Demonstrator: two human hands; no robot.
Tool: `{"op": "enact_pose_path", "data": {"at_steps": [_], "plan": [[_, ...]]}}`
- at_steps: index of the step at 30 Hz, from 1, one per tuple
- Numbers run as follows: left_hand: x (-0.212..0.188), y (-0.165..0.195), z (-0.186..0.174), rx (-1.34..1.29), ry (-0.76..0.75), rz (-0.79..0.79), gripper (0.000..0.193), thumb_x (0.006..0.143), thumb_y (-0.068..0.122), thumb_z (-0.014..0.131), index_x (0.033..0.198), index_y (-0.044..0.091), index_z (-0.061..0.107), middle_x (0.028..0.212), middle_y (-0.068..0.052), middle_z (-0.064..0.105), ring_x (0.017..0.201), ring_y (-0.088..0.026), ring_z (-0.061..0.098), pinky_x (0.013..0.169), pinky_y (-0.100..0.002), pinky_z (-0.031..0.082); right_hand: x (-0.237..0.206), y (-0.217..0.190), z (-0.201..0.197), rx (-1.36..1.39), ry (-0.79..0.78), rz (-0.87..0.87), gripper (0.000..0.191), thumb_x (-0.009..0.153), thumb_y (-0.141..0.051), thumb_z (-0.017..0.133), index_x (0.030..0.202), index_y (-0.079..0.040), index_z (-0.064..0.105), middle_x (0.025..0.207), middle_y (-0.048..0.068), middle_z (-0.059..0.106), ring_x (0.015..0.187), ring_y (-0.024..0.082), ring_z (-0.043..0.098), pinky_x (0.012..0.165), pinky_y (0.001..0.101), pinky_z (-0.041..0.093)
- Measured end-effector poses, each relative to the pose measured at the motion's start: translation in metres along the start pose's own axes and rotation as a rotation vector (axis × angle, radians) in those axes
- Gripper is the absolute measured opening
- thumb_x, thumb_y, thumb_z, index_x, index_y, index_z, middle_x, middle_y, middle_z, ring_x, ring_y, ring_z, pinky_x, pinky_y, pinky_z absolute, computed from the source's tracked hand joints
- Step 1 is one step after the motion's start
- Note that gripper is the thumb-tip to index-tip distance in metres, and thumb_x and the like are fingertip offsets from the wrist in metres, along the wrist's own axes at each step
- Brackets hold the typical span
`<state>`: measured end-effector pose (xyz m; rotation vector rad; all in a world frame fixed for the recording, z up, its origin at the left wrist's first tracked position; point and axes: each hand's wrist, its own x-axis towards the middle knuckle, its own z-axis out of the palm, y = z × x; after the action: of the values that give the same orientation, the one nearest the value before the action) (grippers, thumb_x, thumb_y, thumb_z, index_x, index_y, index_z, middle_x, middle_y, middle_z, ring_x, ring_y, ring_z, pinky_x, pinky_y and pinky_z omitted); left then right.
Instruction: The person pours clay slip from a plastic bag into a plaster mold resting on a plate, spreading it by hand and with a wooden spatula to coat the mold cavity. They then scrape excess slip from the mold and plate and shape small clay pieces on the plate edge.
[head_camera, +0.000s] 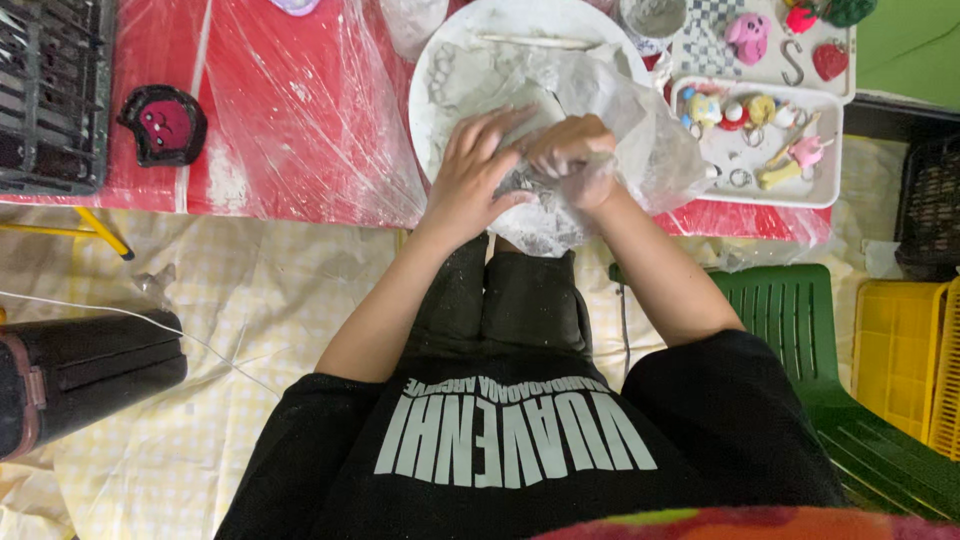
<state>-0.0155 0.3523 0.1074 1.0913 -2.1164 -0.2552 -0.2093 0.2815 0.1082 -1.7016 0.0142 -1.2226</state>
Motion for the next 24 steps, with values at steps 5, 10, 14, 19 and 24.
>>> {"op": "enact_pose_path", "data": {"at_steps": [5,10,14,19,24], "plan": [[0.001,0.001,0.005,0.035,0.007,0.001,0.076,0.08,0.042,0.087,0.142,0.009,0.055,0.16,-0.007,0.037,0.148,-0.034,0.033,0.125,-0.053,0.024,-0.025,0.014,-0.002,0.187,0.296,0.238,0.074,0.102,-0.075,0.036,0.071,-0.009,0.027,0.062,0.005,0.026,0.057,0.019,0.024,0.052,0.0345,0.025],[-0.005,0.01,0.003,0.059,0.036,0.016,0.073,0.083,0.036,0.088,0.141,0.007,0.054,0.16,-0.009,0.036,0.149,-0.035,0.032,0.125,-0.053,0.025,-0.02,0.017,0.016,0.065,0.674,0.223,0.068,0.105,-0.068,0.039,0.073,-0.01,0.029,0.059,0.003,0.029,0.05,0.016,0.029,0.047,0.0352,0.027],[-0.006,0.013,0.004,0.062,0.025,-0.002,0.074,0.08,0.033,0.088,0.141,0.007,0.054,0.16,-0.008,0.036,0.149,-0.034,0.033,0.125,-0.053,0.026,-0.01,0.014,0.029,-0.109,0.764,0.193,0.063,0.109,-0.06,0.037,0.072,-0.009,0.032,0.057,0.002,0.032,0.045,0.015,0.033,0.041,0.0328,0.028],[-0.01,0.016,0.006,0.062,0.068,0.011,0.077,0.081,0.033,0.089,0.145,0.007,0.054,0.161,-0.007,0.036,0.148,-0.034,0.032,0.124,-0.052,0.026,-0.001,0.017,0.027,-0.178,0.839,0.208,0.055,0.111,-0.052,0.037,0.074,-0.01,0.037,0.06,0.0,0.034,0.047,0.012,0.034,0.041,0.0307,0.028],[-0.013,0.025,0.002,0.097,0.039,-0.028,0.078,0.078,0.031,0.089,0.144,0.011,0.053,0.16,-0.006,0.037,0.149,-0.034,0.032,0.124,-0.052,0.026,-0.007,0.017,0.027,-0.15,0.765,0.231,0.046,0.113,-0.045,0.047,0.085,-0.008,0.044,0.072,0.001,0.04,0.06,0.013,0.037,0.051,0.0321,0.028]]}}
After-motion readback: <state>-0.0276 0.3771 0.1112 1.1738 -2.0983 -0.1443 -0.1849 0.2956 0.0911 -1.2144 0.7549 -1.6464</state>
